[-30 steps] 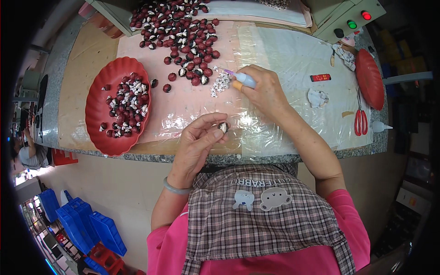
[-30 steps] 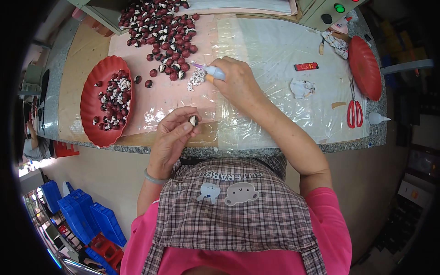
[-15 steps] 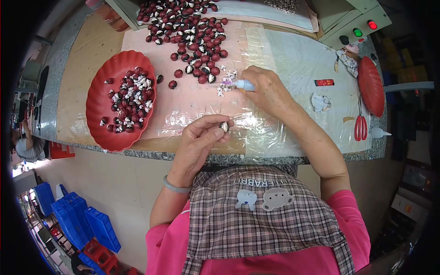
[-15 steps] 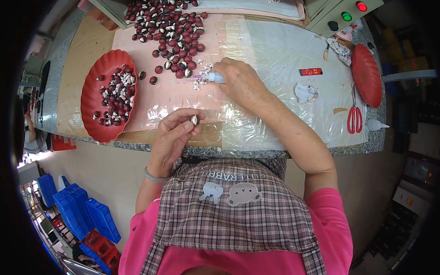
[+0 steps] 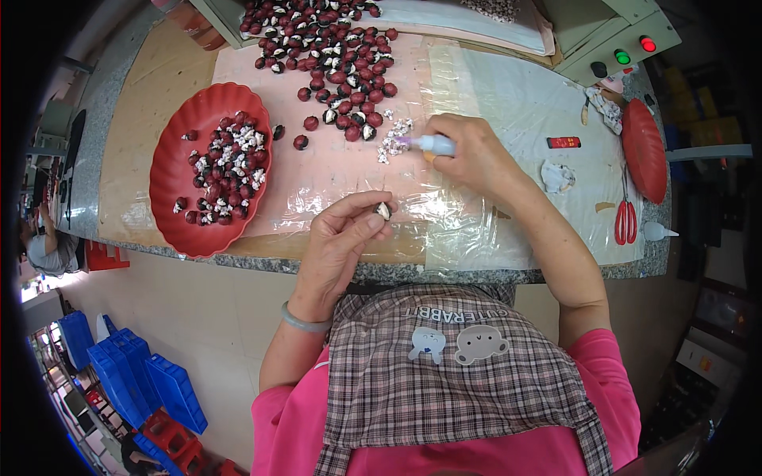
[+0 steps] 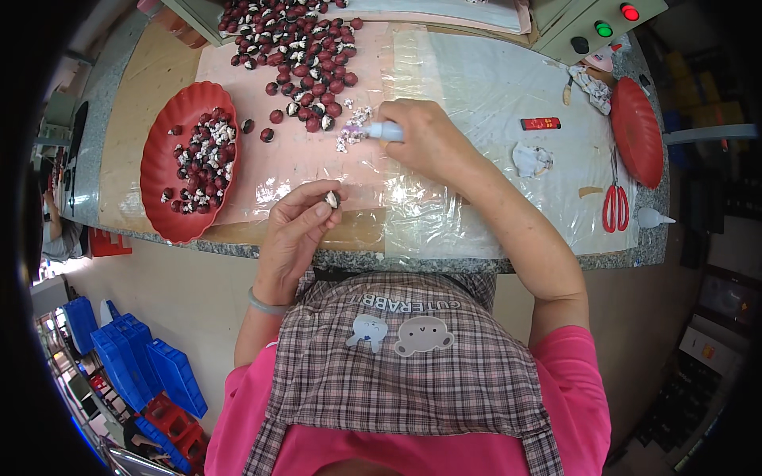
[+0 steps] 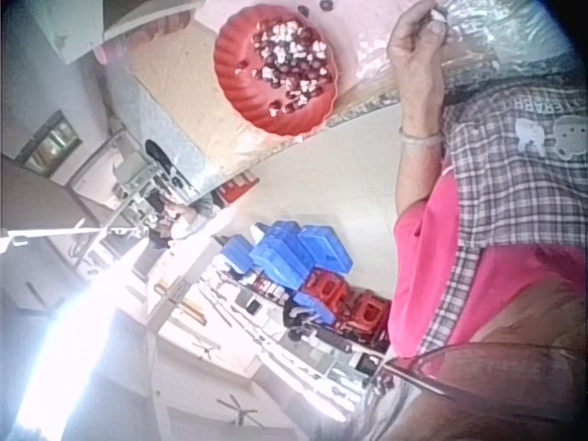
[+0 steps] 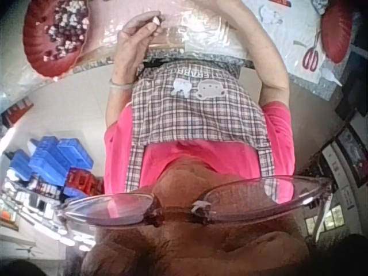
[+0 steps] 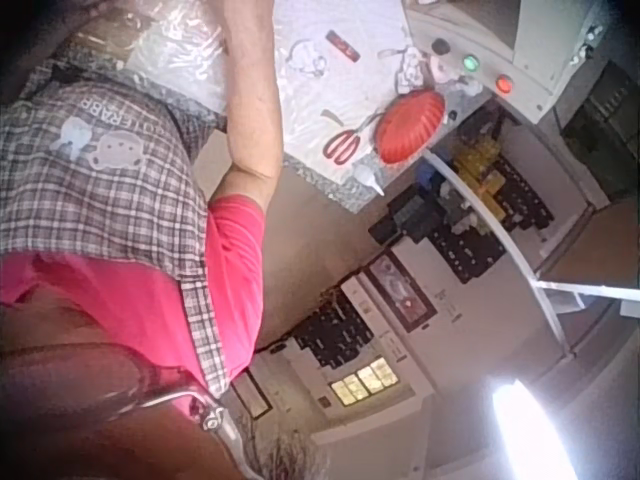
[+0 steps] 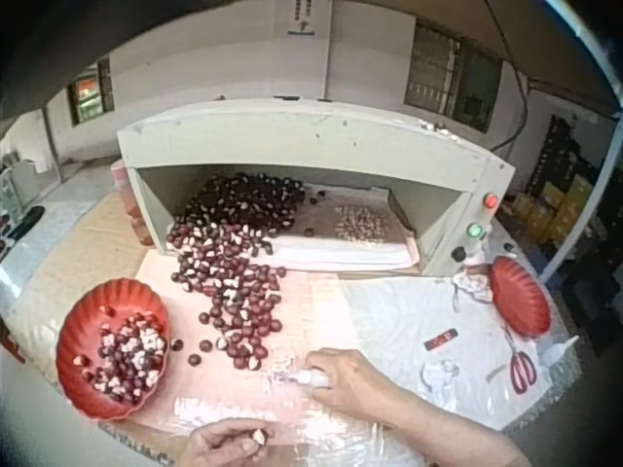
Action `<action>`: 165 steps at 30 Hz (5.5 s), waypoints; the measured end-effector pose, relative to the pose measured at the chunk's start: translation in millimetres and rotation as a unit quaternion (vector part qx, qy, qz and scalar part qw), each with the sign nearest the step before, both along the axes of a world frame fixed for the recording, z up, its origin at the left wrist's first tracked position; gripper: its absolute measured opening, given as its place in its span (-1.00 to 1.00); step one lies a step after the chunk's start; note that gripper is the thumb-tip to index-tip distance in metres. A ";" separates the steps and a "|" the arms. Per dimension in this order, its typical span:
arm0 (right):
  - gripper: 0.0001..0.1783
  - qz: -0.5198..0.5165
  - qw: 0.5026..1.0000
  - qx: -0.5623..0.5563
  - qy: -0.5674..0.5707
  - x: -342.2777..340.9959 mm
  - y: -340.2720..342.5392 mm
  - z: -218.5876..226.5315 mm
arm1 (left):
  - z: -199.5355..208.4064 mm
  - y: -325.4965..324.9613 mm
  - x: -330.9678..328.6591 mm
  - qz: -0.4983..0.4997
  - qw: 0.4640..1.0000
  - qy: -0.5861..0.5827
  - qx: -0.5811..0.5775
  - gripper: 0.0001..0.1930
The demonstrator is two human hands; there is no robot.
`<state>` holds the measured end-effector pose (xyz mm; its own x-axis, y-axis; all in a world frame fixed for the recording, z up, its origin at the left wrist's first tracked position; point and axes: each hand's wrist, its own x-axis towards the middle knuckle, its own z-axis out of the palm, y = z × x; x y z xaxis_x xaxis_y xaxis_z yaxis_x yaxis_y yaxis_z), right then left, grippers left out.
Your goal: Applying glue to small plastic components and joining them together as part of a toy assembly process.
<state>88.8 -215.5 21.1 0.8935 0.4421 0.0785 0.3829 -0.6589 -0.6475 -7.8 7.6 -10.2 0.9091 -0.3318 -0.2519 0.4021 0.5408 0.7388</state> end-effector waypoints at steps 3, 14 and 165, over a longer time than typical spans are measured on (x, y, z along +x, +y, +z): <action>-0.90 -0.097 0.939 0.202 0.260 -12.4 -0.3 11.3 | 4.1 -7.3 0.5 0.013 1.000 -0.002 0.004 -0.68; -0.85 -0.097 0.851 0.394 0.332 -58.9 3.8 11.8 | 8.7 -23.7 3.3 0.014 0.997 -0.036 0.060 -0.73; -0.74 -0.040 0.999 -0.021 -0.009 30.0 13.5 -10.8 | 2.3 2.7 14.3 -0.007 0.998 0.039 -0.056 -0.70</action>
